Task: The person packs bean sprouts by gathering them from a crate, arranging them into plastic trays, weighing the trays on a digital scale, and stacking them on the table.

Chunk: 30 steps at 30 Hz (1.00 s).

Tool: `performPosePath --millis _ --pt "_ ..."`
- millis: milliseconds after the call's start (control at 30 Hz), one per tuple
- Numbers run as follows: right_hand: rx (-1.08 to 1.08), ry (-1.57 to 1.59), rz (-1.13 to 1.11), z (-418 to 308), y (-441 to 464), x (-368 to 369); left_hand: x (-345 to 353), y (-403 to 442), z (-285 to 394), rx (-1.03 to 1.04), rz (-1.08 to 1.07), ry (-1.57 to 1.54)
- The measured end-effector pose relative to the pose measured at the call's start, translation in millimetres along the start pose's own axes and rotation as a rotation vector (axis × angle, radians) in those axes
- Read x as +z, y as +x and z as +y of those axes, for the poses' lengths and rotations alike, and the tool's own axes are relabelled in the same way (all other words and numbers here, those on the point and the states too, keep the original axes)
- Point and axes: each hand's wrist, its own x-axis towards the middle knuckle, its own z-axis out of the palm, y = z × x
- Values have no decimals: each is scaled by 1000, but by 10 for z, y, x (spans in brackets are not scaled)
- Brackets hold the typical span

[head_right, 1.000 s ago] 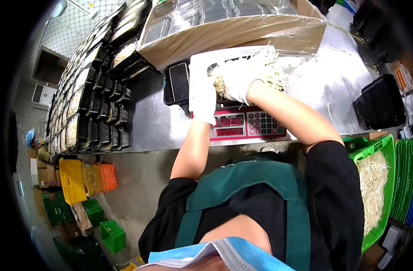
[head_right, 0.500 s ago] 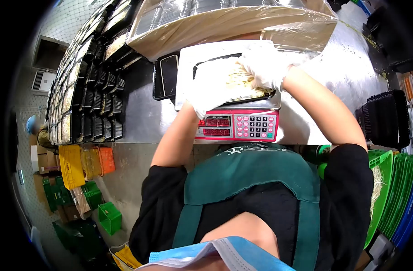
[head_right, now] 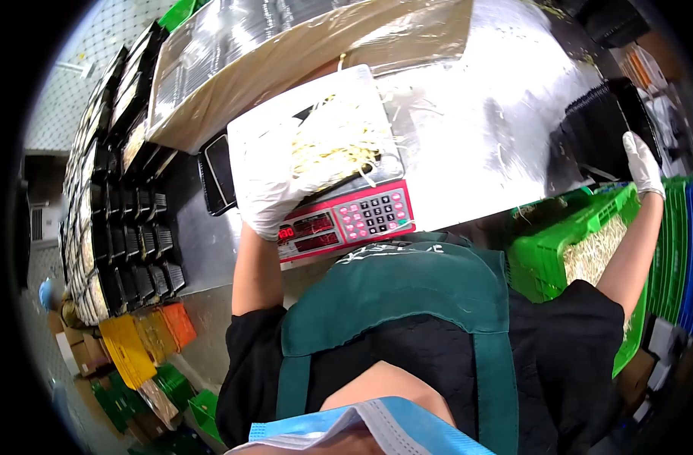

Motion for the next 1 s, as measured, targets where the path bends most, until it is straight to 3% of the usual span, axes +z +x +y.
performPosePath --millis 33,67,100,167,200,233,300,400,433,467,533,567,600,633,700,733,833,867,900,933,1000 --pt "47 131 -68 45 -43 67 -5 1 14 7 -7 -8" --pt "4 77 40 83 -73 102 -14 -7 23 22 12 32" --pt "-14 -61 -50 115 -30 30 -26 -26 19 34 31 75" --pt "-68 -251 158 81 -45 -1 5 -100 -75 -49 -16 48" --pt "96 -304 117 -256 -216 -231 -11 -122 -95 -28 -19 25" --pt "121 -317 225 -334 -249 -315 -32 -130 -82 -6 -21 0" --pt "-53 -149 443 -212 -174 -348 -125 -152 21 10 26 10" --pt "-449 96 358 -1085 -617 -221 -117 -251 160 -46 130 -80" --pt "-581 7 353 -1372 -694 -3 -94 -279 195 -110 202 -180" --pt "-729 -13 346 -1542 -661 322 -77 -319 201 -62 252 -70" --pt "-770 -92 71 -1948 -565 957 -90 -401 219 -45 282 -81" --pt "-619 -284 -195 -2251 -592 1135 -88 -433 226 -33 324 -95" --pt "-732 -86 -103 -2171 -519 1511 -105 -481 201 32 368 -96" --pt "-692 -74 -156 -2255 -581 1546 -197 -509 266 -79 343 -139" --pt "-910 44 250 -2163 -675 1556 -240 -673 191 -200 431 -222" --pt "-973 187 207 -2085 -819 1276 -320 -775 136 -260 382 -162" --pt "-659 167 -143 -1551 -1180 1182 -237 -1070 104 -398 565 -330" --pt "-564 257 -419 -1539 -1350 1035 -199 -1164 67 -399 596 -413" --pt "-526 108 -326 -1330 -1487 1296 -176 -1219 37 -406 597 -411" --pt "-499 192 -531 -1441 -1599 1213 -168 -1268 14 -425 590 -428" --pt "-408 99 -494 -1500 -1639 1540 -170 -1288 -4 -424 585 -433"
